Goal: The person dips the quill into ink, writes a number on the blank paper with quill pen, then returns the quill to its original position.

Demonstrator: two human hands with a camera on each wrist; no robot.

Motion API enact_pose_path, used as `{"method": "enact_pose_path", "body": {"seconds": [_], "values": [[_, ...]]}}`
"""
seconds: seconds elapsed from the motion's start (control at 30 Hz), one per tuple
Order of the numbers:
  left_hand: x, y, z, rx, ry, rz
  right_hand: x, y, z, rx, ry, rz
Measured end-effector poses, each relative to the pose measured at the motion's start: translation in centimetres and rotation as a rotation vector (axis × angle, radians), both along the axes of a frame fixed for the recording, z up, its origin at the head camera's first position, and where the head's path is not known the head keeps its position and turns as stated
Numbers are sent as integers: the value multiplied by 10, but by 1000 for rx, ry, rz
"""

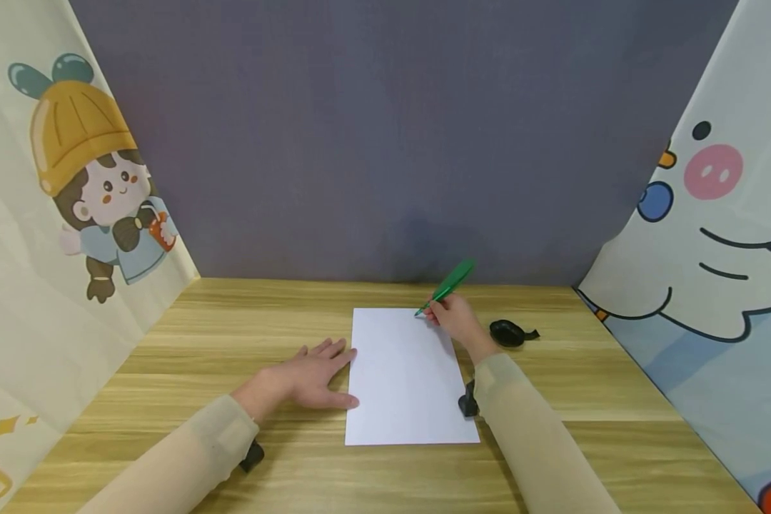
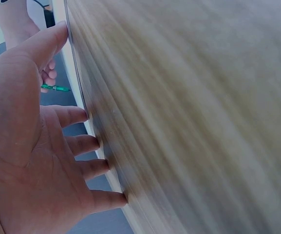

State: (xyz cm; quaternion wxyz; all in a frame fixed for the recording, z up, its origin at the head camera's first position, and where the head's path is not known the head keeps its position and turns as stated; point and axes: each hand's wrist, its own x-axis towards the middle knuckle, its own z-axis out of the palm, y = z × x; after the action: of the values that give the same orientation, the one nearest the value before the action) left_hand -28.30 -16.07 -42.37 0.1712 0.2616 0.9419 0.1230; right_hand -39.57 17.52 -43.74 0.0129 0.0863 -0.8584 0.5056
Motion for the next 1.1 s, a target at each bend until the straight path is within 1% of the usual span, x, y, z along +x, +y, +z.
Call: {"method": "enact_pose_path", "body": {"seconds": [0.4,0.77,1.1], "values": [[1,0,2,7,-4,2,1,-1,-1,21,14,-1],[0,0,-1,0,4,2,0,-1,-2,26,7,-10],[0,0,0,1,6,3,0,-1,-1,15,-11,-14]]}}
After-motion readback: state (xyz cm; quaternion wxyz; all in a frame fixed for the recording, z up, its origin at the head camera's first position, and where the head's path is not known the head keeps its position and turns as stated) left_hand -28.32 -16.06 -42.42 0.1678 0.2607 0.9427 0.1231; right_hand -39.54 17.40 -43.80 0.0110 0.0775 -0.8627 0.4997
